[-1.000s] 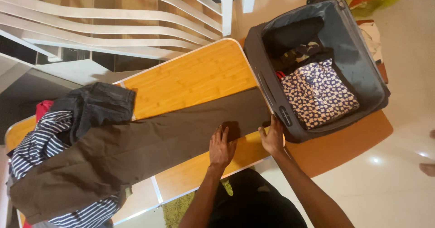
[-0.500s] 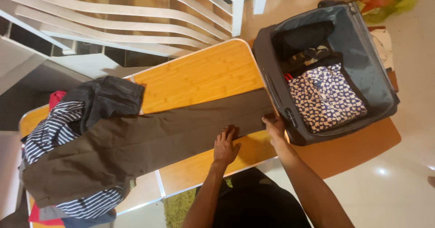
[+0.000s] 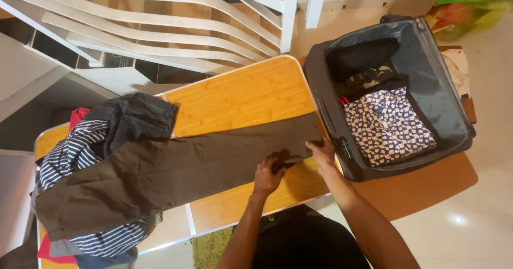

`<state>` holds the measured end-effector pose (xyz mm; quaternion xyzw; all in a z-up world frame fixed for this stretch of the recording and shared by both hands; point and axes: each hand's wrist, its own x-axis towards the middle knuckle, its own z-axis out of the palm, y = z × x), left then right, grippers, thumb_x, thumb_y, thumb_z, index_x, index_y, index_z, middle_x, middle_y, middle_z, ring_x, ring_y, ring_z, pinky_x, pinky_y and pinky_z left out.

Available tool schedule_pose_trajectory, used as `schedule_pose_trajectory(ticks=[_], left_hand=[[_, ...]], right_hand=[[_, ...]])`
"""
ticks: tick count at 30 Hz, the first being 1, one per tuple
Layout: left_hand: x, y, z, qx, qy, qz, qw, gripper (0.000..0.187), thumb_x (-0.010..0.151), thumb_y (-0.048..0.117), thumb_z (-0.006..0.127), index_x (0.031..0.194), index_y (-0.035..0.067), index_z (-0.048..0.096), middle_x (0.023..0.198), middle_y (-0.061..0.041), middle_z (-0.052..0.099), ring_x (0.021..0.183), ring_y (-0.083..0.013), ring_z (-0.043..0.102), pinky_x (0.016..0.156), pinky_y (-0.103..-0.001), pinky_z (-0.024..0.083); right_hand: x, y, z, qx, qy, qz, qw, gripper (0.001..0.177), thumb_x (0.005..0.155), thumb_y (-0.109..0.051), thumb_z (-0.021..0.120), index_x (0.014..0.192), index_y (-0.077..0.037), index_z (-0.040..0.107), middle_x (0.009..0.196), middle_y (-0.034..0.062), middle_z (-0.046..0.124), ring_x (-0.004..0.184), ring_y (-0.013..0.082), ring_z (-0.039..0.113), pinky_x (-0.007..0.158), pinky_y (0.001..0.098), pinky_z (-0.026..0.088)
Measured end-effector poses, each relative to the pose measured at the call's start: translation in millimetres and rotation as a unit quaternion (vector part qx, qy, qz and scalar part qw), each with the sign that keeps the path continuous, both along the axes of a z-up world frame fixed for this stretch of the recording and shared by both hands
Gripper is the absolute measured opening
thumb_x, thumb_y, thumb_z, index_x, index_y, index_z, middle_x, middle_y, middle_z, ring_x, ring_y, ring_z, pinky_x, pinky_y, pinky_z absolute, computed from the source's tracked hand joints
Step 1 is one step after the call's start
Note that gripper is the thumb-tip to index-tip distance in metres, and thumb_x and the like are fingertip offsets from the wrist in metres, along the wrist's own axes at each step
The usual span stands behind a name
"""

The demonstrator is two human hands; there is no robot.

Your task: The person folds a pair of brown pants on a small folding table and then places them into an open suitcase.

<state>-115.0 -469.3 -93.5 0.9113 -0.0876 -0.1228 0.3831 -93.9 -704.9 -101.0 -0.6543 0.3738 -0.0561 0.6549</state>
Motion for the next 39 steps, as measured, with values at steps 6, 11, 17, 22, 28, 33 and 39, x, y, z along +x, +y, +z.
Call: schedule_pose_trajectory(ticks=[6,11,17,22,28,33,39], left_hand=[[41.8,-24.6,67.8,-0.182,0.069,0.134,0.972,0.071,0.087,0.052,0.075,0.137,0.004,0.059,0.127,-0.020,0.069,0.115,-0.0334,0.070,0.096,-0.042,0.055],[60.5,-36.9,138.0,-0.214,0.120,0.182,0.952,0.079,0.084,0.052,0.077,0.143,0.005,0.051,0.133,-0.016,0.065,0.115,-0.0307,0.070,0.095,-0.041,0.055],[48.1,-20.6,130.9,-0.154,0.012,0.171,0.973,0.041,0.097,0.030,0.060,0.129,0.005,0.066,0.100,-0.023,0.075,0.097,-0.0422,0.072,0.079,-0.047,0.056],[31.1,-8.1,138.2,-0.188,-0.009,0.168,0.968,0.027,0.103,0.023,0.058,0.113,0.000,0.068,0.090,-0.026,0.073,0.084,-0.0425,0.073,0.071,-0.045,0.055],[20.5,-1.1,184.6,-0.243,0.038,0.159,0.956,0.033,0.103,0.027,0.056,0.121,0.004,0.072,0.077,-0.018,0.074,0.070,-0.0222,0.073,0.068,-0.037,0.057],[19.0,6.0,190.7,-0.267,0.082,0.197,0.940,0.034,0.102,0.030,0.059,0.111,0.002,0.076,0.073,-0.014,0.075,0.064,-0.0152,0.071,0.063,-0.033,0.056],[17.1,17.4,154.7,-0.368,0.067,0.212,0.903,0.035,0.103,0.029,0.058,0.109,-0.001,0.075,0.080,-0.004,0.076,0.071,-0.0060,0.064,0.065,-0.026,0.054]], right_hand=[[-8.8,35.3,79.6,-0.031,-0.064,0.142,0.987,0.047,0.082,-0.009,0.079,0.127,-0.002,0.066,0.115,0.0078,0.075,0.103,0.0180,0.069,0.090,0.0309,0.053],[-19.5,63.0,98.2,-0.080,-0.098,0.241,0.962,0.036,0.086,-0.005,0.074,0.121,0.001,0.067,0.109,0.0090,0.076,0.101,0.0171,0.071,0.088,0.0309,0.055],[-28.5,81.0,121.8,-0.057,-0.086,0.329,0.939,0.040,0.085,-0.004,0.070,0.124,-0.005,0.067,0.105,0.0065,0.076,0.095,0.0156,0.072,0.082,0.0312,0.057],[-11.5,88.8,130.1,-0.103,-0.164,0.277,0.941,0.032,0.090,-0.015,0.074,0.119,-0.004,0.066,0.115,0.0048,0.070,0.099,0.0179,0.068,0.082,0.0301,0.055],[18.8,109.4,151.5,-0.162,-0.183,0.201,0.949,0.038,0.093,-0.028,0.076,0.118,-0.003,0.062,0.087,0.0050,0.069,0.079,0.0131,0.066,0.071,0.0280,0.053],[19.8,114.1,154.3,-0.074,-0.175,0.228,0.955,0.030,0.097,-0.024,0.072,0.115,0.000,0.065,0.086,0.0026,0.070,0.075,0.0092,0.066,0.066,0.0247,0.052],[15.0,113.8,126.2,-0.067,-0.170,0.229,0.956,0.035,0.096,-0.020,0.072,0.123,0.003,0.067,0.090,0.0043,0.071,0.075,0.0083,0.064,0.065,0.0242,0.051]])
